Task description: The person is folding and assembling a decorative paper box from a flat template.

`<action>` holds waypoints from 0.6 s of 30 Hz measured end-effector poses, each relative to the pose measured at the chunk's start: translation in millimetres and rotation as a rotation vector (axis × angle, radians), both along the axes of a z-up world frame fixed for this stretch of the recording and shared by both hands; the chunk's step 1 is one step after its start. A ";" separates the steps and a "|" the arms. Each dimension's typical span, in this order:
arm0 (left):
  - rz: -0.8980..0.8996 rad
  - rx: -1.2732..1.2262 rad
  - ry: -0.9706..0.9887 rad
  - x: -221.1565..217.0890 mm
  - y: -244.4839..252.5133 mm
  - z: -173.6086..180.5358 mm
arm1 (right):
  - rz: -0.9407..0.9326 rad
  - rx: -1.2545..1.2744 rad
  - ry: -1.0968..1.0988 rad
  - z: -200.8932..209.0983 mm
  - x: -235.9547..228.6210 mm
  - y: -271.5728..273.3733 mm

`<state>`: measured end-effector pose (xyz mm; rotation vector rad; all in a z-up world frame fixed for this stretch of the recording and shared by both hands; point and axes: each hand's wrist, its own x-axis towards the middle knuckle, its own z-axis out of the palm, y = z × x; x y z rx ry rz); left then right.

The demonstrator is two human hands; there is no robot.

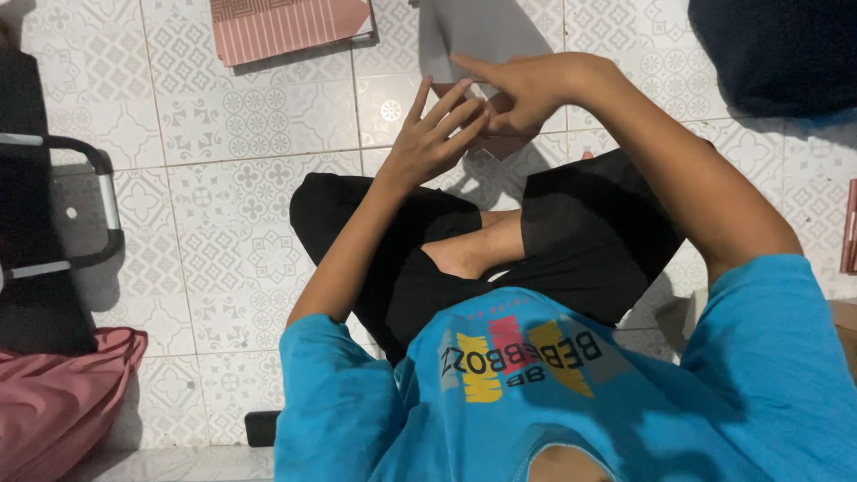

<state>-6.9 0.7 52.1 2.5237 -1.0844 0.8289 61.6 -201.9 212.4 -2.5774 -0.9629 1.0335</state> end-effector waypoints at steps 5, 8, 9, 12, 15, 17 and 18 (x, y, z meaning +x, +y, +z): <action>0.001 -0.030 0.032 -5.2 -1.9 14.1 | 0.109 -0.080 -0.385 -22.2 5.9 -38.8; 0.015 -0.072 0.044 -9.0 -4.7 24.5 | 0.164 -0.005 -0.579 -36.7 6.8 -58.7; 0.030 -0.097 0.062 -10.4 -5.5 29.4 | 0.187 0.061 -0.672 -40.5 7.0 -63.6; 0.043 -0.130 0.126 -14.7 -8.7 35.8 | 0.160 0.239 -0.749 -34.0 -1.8 -65.0; 0.059 -0.144 0.106 -16.3 -10.4 29.3 | 0.254 0.514 -0.936 -35.9 -3.9 -65.8; 0.073 -0.132 0.098 -18.0 -10.3 31.2 | 0.275 0.456 -1.031 -46.1 -10.3 -67.6; 0.086 -0.121 0.089 -18.9 -10.5 32.1 | 0.295 0.397 -1.126 -51.1 -13.5 -68.8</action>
